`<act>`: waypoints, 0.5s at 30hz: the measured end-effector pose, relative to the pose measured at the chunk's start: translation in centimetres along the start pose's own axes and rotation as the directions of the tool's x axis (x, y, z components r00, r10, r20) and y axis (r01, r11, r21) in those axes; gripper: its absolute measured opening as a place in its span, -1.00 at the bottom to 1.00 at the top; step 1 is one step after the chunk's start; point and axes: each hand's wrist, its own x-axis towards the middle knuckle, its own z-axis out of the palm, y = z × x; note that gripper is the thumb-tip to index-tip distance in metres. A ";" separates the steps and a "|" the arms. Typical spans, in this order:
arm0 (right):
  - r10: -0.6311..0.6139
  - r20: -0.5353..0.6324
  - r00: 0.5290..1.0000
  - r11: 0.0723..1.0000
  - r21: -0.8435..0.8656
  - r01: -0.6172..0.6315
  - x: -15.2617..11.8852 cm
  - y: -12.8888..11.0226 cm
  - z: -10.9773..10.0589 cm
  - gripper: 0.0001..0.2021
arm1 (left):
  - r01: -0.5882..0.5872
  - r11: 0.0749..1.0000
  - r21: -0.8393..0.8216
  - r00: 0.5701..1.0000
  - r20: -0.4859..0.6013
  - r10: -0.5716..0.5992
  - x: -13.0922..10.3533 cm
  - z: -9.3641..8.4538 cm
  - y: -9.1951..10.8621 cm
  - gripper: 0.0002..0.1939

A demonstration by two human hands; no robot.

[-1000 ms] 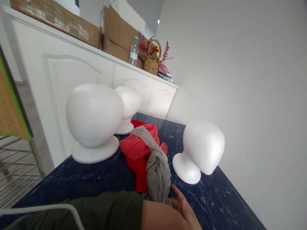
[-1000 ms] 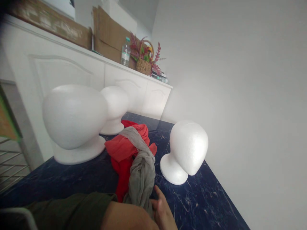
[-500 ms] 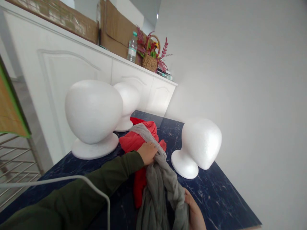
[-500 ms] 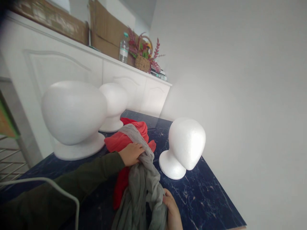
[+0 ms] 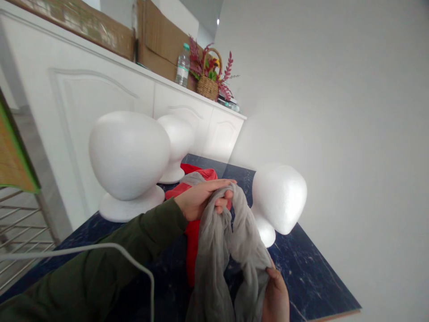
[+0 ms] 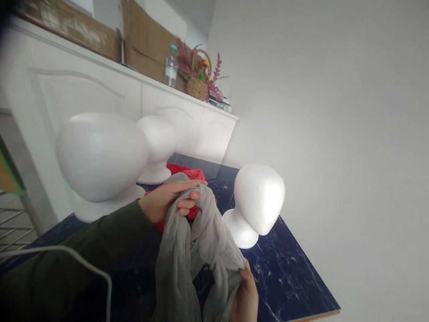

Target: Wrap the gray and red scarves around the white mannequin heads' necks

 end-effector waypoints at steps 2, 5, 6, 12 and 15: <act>-0.009 0.054 0.999 1.000 0.005 0.008 0.1 -0.9 0.6 -0.74 | -0.081 0.995 -0.065 0.994 0.070 0.086 -1.0 0.9 0.3 -0.80; -0.064 0.261 0.963 0.990 -0.102 0.093 -0.4 -2.7 3.1 -0.53 | -0.228 0.974 0.002 0.964 0.140 0.226 -2.1 1.9 0.3 -0.55; -0.074 0.371 0.926 0.975 -0.170 0.146 -0.7 -3.1 4.2 -0.42 | -0.262 0.964 0.036 0.954 0.160 0.253 -2.4 2.2 0.2 -0.46; 0.406 0.788 0.463 0.760 -0.573 0.308 -1.8 -2.0 10.6 -0.36 | -0.344 0.923 0.170 0.934 0.162 0.319 -4.0 3.0 1.0 -0.36; 0.572 0.784 0.240 0.732 -0.620 0.282 -0.8 -1.5 10.6 -0.57 | -0.450 0.880 0.154 0.893 0.075 0.444 -5.0 2.5 3.1 -0.45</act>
